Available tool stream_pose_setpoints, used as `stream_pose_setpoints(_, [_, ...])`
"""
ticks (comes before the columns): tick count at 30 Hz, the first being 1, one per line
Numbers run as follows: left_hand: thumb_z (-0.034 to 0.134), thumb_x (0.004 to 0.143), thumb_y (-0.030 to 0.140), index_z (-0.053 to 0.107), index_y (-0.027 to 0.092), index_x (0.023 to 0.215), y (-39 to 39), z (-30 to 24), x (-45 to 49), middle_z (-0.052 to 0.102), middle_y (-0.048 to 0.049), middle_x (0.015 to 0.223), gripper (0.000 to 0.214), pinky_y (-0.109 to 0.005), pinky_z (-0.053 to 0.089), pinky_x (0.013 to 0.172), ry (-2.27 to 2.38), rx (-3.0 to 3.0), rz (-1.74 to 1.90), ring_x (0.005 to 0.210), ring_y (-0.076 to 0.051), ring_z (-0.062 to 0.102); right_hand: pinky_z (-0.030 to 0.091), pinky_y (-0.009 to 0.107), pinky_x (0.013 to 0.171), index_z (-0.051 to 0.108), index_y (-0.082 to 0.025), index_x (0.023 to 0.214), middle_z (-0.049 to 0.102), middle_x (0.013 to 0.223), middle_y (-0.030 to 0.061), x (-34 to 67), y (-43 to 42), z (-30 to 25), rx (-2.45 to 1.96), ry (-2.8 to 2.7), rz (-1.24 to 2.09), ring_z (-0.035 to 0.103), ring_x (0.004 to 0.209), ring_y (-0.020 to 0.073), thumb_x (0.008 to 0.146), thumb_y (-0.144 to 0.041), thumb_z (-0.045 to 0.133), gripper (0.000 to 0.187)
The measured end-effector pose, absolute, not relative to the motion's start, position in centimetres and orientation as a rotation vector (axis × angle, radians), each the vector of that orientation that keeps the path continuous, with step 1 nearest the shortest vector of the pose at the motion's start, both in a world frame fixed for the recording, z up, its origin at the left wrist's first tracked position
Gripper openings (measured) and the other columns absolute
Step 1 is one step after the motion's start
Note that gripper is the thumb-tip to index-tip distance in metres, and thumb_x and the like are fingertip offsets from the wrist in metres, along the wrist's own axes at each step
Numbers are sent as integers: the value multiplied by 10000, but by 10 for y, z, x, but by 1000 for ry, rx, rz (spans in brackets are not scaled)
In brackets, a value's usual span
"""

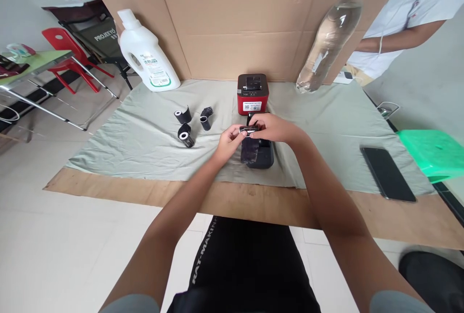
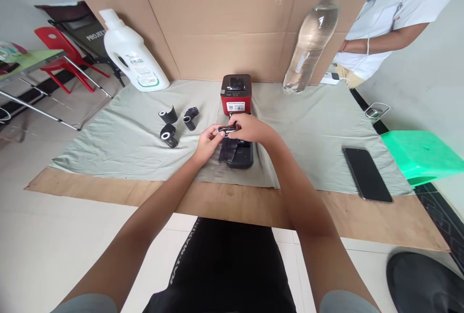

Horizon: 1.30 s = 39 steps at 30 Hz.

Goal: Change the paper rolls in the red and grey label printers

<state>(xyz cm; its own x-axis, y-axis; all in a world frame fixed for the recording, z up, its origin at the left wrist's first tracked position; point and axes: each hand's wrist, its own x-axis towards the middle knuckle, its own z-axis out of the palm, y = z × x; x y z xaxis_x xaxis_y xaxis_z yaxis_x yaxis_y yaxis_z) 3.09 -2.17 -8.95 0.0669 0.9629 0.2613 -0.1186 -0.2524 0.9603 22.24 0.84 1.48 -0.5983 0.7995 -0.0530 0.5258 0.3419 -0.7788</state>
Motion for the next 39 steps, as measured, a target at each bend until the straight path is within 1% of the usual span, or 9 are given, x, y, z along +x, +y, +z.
stream_pose_setpoints(5, [817,807,560,667,191,1035,-27,-92,35,638,36,716,459,-238,437,675,976,1478,1317,675,-112,546,412,286,693,668,-195,925,728,978,47,230,-1,27,-1290,-2535,802,640,888,212,795,-146,731,152])
stream_pose_setpoints(11, [719,907,498,647,208,1091,-22,-92,29,739,-44,1072,351,-243,432,681,1161,1569,1379,722,-108,521,372,283,669,685,-155,1056,741,1086,94,226,-9,32,-1588,-2666,608,647,875,206,863,-144,672,195])
stream_pose_setpoints(17, [699,923,458,642,212,1081,-18,-94,25,704,-27,1042,297,-240,423,656,1196,1632,1362,695,-102,494,375,302,666,683,-139,1123,736,1158,134,222,-10,28,-1682,-2717,423,672,945,244,911,-167,624,222])
stream_pose_setpoints(21, [688,932,425,654,210,1076,-20,-95,27,665,-17,1001,261,-243,420,657,1178,1738,1336,689,-101,490,383,327,680,695,-120,1161,716,1229,177,207,-14,15,-1751,-2728,261,693,1053,289,910,-87,566,285])
stream_pose_setpoints(25, [674,951,441,685,200,1053,-22,-92,24,637,-32,1013,262,-261,436,671,1103,1874,1333,679,-103,477,399,334,691,709,-94,1176,708,1237,221,194,-18,7,-1852,-2672,256,706,1069,314,951,-94,527,289])
stream_pose_setpoints(31, [682,955,473,721,204,1146,-29,-86,19,632,-88,1108,332,-316,521,790,855,2151,1213,863,-167,597,421,304,711,722,-182,1055,759,1065,88,215,-6,18,-1624,-2544,491,685,951,235,925,-238,643,162])
stream_pose_setpoints(34, [729,932,412,743,216,1116,-30,-88,20,634,-87,1099,270,-346,549,874,820,2266,1234,985,-201,645,461,329,812,712,-172,1118,733,1178,112,225,3,19,-1516,-2289,416,662,1031,248,950,-181,544,237])
stream_pose_setpoints(37, [685,967,323,770,216,1006,-30,-91,22,632,-64,989,143,-317,557,808,791,2316,1323,898,-173,654,470,375,897,682,-153,1251,701,1291,149,229,11,13,-1532,-2179,366,643,1114,284,948,-149,510,348])
stream_pose_setpoints(39, [663,977,277,780,215,976,-30,-92,23,631,-54,938,132,-287,548,739,764,2346,1374,840,-153,650,467,382,906,700,-150,1203,725,1240,139,232,15,11,-1519,-2195,432,648,1079,281,939,-151,520,320])
